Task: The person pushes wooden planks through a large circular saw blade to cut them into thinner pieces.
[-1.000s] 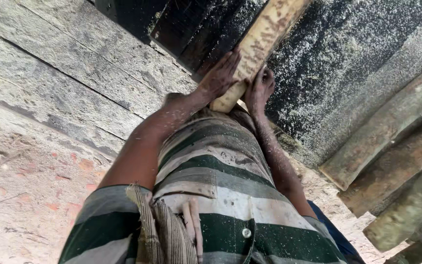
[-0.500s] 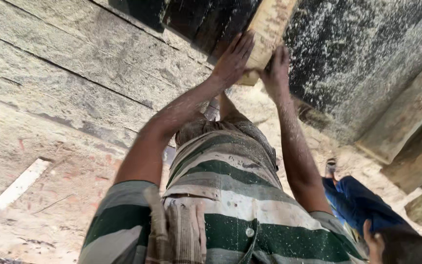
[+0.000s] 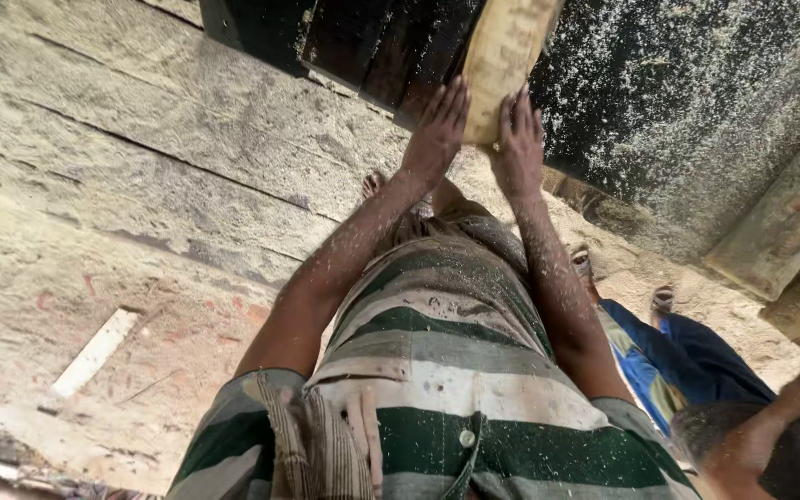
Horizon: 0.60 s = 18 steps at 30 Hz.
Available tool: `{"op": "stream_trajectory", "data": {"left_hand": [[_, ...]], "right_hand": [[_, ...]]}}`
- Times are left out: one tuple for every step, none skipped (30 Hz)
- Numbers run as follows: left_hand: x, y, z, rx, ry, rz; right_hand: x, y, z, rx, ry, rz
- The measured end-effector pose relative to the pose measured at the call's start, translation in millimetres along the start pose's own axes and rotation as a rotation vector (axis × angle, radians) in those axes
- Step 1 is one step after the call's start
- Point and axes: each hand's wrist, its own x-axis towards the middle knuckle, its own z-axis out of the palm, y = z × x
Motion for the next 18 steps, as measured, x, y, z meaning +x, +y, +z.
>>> {"op": "stream_trajectory", "data": {"left_hand": [[11.6, -7.3, 2.1, -0.006, 0.024, -0.012], [19.8, -13.1, 2.6, -0.002, 0.024, -0.011], [26.8, -15.6, 3.0, -0.115, 0.05, -0.003], [35.0, -18.2, 4.1, -0.228, 0.078, 0.006], [42.7, -21.5, 5.9, -0.226, 0.068, 0.005], [54.6, -23.6, 8.5, -0.164, 0.095, -0.009], [62.7, -22.3, 10.2, -0.105, 0.121, -0.029], [68.2, -20.3, 11.0, -0.106, 0.11, -0.036], [77.3, -22.8, 12.0, -0.007, 0.078, -0.031], [85.3, -26.9, 13.3, 0.092, 0.047, -0.024], [94.6, -28.8, 15.5, 0.089, 0.044, -0.02], [103.6, -31.3, 18.6, 0.042, 0.059, -0.034], [111.2, -32.6, 22.2, -0.006, 0.075, -0.054], [119.7, -29.5, 25.5, -0.009, 0.072, -0.055], [131.1, -30.8, 28.1, -0.053, 0.099, -0.074], [139.3, -35.0, 29.5, -0.097, 0.126, -0.093], [139.2, -38.9, 29.3, -0.096, 0.118, -0.094], [139.0, -42.4, 26.1, -0.189, 0.144, -0.088]], "right_hand": [[12.7, 5.8, -2.8, 0.027, 0.035, -0.002], [23.2, 9.0, -5.4, 0.055, 0.07, -0.004], [31.8, 12.2, -8.6, 0.054, 0.068, -0.014], [40.1, 16.2, -12.0, -0.022, 0.132, -0.034], [44.3, 15.8, -12.5, -0.09, 0.194, -0.044], [50.1, 19.2, -13.5, -0.081, 0.189, -0.044], [54.9, 26.9, -15.6, 0.093, 0.108, 0.039], [59.2, 34.0, -15.8, 0.266, 0.025, 0.123], [66.0, 39.9, -14.0, 0.274, 0.024, 0.126], [73.1, 46.9, -11.8, 0.203, 0.135, 0.048], [78.9, 55.3, -9.7, 0.123, 0.243, -0.026], [86.8, 61.6, -6.8, 0.124, 0.241, -0.021], [96.1, 68.8, -5.5, 0.101, 0.242, -0.016], [104.0, 75.0, -5.7, 0.078, 0.243, -0.012], [115.6, 79.3, -7.2, 0.083, 0.247, -0.011], [125.4, 85.7, -11.4, 0.065, 0.296, -0.037], [128.1, 89.9, -14.4, 0.048, 0.336, -0.063], [130.7, 92.9, -17.1, 0.055, 0.331, -0.062]]}}
